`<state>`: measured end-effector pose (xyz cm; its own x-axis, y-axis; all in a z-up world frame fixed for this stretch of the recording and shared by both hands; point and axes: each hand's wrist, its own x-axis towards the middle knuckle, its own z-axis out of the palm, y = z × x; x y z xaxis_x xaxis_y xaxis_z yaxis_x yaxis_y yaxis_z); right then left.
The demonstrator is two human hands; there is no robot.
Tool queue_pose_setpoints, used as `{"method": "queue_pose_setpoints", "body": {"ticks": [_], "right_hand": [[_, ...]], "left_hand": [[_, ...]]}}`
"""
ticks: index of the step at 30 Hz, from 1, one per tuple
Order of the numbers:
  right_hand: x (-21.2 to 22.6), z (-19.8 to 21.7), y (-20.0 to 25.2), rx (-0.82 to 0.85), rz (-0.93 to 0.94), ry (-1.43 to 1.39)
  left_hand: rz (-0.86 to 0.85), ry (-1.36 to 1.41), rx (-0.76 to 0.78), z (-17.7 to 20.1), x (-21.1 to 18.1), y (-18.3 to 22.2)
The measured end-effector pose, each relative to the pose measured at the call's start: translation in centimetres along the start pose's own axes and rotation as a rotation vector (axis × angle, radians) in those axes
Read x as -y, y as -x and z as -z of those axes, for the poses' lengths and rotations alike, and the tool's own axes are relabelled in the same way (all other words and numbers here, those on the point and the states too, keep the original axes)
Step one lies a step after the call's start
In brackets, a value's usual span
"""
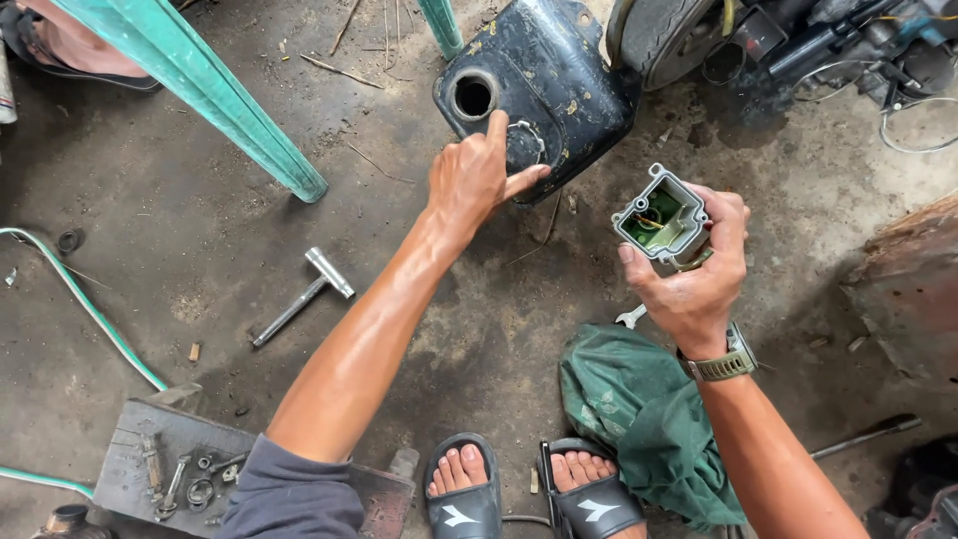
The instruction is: Disassembling and inspecting a motorcycle carburetor on a workshop floor using hand tools.
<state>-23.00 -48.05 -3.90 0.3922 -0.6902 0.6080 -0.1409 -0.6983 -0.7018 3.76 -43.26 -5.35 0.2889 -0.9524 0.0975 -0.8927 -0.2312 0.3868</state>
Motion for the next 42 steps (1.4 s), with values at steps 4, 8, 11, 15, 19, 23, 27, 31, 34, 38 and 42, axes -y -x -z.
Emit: {"method": "queue_pose_setpoints", "body": {"ticks": [4,8,11,15,19,23,27,31,34,38,42], "right_hand": [[0.2,0.0,-0.1,0.009,-0.003,0.004],[1.9,-0.2,-0.6,0.046,-0.009,0.167],[1.9,-0.3,-0.6,0.041,-0.011,0.161],[1.7,-0.3,-0.4,0.034,-0.031,0.162],[1.4,-0.2,-0.5,0.026,-0.024,0.155],[1.1,-0.1,-0.4,0.031,-0.045,0.154],[1.4,-0.3,-0.8,0.032,-0.025,0.156],[1.6,-0.5,-1.2,0.041,-0.006,0.153],[1.4,-1.1,-1.3,0.048,-0.006,0.157],[0.1,-2.2,-1.8,0.021,0.074,0.013],[-0.1,-3.2,-2.6,0.038,0.104,0.028]], "left_hand": [[-0.032,-0.133,0.03,-1.5,1.3,-0.9],[-0.256,-0.171,0.162,0.4,1.3,-2.3],[-0.34,-0.244,0.174,0.8,1.6,-3.0],[-0.443,-0.421,0.069,0.1,2.1,-3.3],[-0.476,-0.45,0.046,0.3,2.1,-3.4],[-0.461,-0.474,-0.002,1.2,1.8,-3.1],[-0.407,-0.476,0.041,2.5,2.6,-3.2],[-0.24,-0.27,0.064,3.7,4.4,-1.6],[-0.087,-0.171,0.113,4.8,5.2,0.4],[0.031,-0.024,0.134,5.5,6.4,2.9],[0.044,0.028,0.097,4.6,7.5,4.1]]}}
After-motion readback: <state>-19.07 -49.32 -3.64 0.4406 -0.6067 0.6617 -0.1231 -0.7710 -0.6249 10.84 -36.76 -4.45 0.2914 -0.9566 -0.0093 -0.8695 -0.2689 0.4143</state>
